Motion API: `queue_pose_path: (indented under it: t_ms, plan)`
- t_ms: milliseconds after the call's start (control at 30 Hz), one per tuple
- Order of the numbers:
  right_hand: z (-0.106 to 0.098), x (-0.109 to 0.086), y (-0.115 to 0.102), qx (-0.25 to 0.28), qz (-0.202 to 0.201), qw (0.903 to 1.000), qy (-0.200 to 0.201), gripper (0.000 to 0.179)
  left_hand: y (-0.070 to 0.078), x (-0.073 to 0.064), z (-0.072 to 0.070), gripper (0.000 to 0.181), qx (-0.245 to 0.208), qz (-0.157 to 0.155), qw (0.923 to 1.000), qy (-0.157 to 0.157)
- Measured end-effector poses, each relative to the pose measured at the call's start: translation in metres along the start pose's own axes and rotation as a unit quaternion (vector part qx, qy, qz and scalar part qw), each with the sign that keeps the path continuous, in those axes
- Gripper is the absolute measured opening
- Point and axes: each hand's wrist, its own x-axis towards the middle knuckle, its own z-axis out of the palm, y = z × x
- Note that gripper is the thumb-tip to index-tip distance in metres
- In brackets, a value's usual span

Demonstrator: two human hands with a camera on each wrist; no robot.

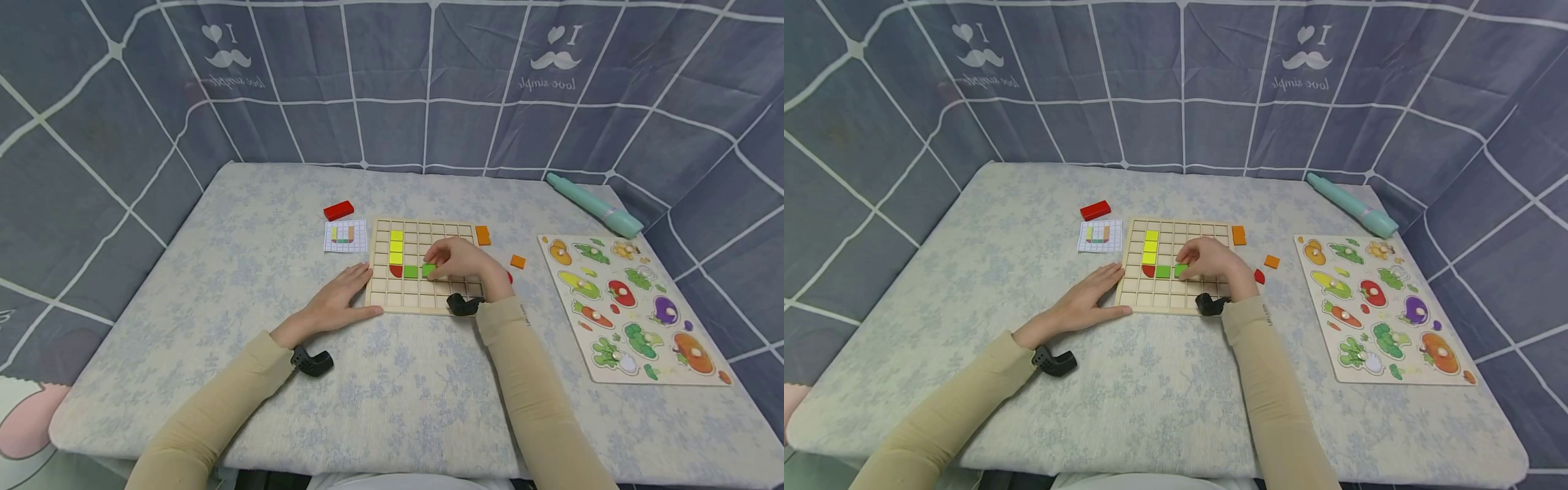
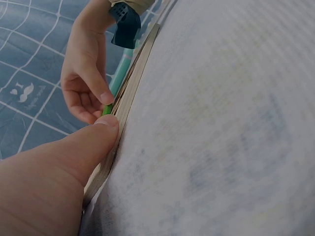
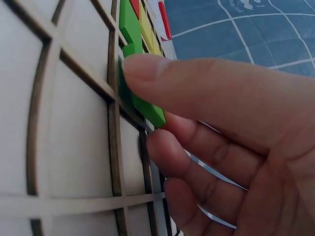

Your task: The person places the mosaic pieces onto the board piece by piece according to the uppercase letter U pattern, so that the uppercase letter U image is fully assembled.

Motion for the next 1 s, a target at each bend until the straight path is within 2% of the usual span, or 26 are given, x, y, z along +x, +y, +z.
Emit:
queue_pose_path:
  t_ms: [367,533,833,1000]
  plan:
    - [0.004,0.001,-0.006,0.011,0.015,0.9998,-0.009,0.032,0.0,0.001,0.0,0.087,-0.002,-0.002,1.0,0.0]
    - [0.004,0.0,-0.007,0.007,0.009,0.9999,-0.012,0.037,0.0,0.001,0.001,0.087,0.0,-0.001,1.0,0.002]
    - [-0.006,-0.008,-0.01,0.014,0.041,0.999,0.005,0.04,0.0,0.001,0.002,0.087,0.001,0.007,1.0,0.003]
    - [-0.013,-0.017,-0.007,0.033,0.037,0.9986,0.015,0.039,0.001,0.0,0.0,0.088,-0.005,0.005,1.0,0.002]
